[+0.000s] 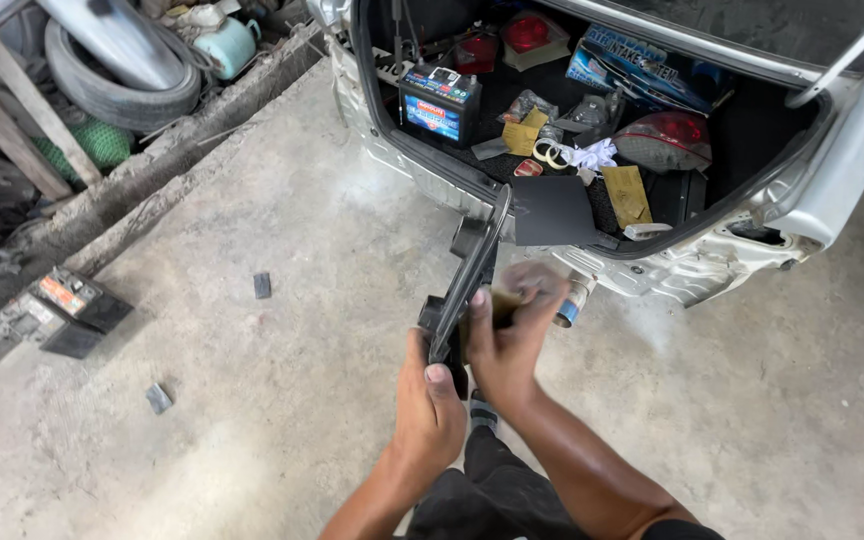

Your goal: The person sands a long black car trim piece with a sanding block, holding it with one hand and rubbing the surface with the other. They rotate the piece to sand different edges and sections, then place it on the open trunk of a white car and continue sanding.

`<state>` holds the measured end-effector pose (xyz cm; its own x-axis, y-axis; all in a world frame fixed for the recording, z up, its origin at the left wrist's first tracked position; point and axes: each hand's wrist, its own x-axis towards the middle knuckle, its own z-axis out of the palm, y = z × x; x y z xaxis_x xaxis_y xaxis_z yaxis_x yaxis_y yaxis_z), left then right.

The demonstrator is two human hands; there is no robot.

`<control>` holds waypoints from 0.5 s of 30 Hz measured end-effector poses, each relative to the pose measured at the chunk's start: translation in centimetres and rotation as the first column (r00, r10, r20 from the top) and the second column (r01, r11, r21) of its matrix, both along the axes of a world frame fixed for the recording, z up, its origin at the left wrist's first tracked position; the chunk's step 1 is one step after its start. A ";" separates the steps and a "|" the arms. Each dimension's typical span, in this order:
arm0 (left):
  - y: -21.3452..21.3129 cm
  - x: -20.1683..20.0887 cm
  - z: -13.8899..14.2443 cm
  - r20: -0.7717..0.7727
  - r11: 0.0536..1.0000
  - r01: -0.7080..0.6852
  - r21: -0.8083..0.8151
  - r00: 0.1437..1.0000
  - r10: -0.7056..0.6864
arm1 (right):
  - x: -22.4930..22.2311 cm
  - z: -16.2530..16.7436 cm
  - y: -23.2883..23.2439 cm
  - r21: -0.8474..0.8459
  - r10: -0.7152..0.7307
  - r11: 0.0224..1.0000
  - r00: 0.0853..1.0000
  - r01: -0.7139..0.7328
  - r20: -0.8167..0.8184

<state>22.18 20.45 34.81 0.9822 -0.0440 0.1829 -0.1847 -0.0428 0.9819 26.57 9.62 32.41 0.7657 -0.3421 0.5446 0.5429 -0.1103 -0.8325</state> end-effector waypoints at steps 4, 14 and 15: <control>0.0 0.0 0.1 0.288 1.000 -0.019 0.019 0.958 0.013 | 0.3 0.5 0.0 -0.065 -0.005 0.998 1.000 0.006 0.019; -0.1 0.0 -0.2 0.096 1.000 0.004 0.015 0.995 -0.006 | 0.0 -0.4 0.0 -0.025 -0.003 1.000 1.000 0.002 -0.026; 0.0 0.0 -0.3 -0.041 0.999 0.028 0.029 0.999 -0.027 | 0.1 -0.4 0.1 -0.019 -0.046 0.999 0.995 0.044 -0.090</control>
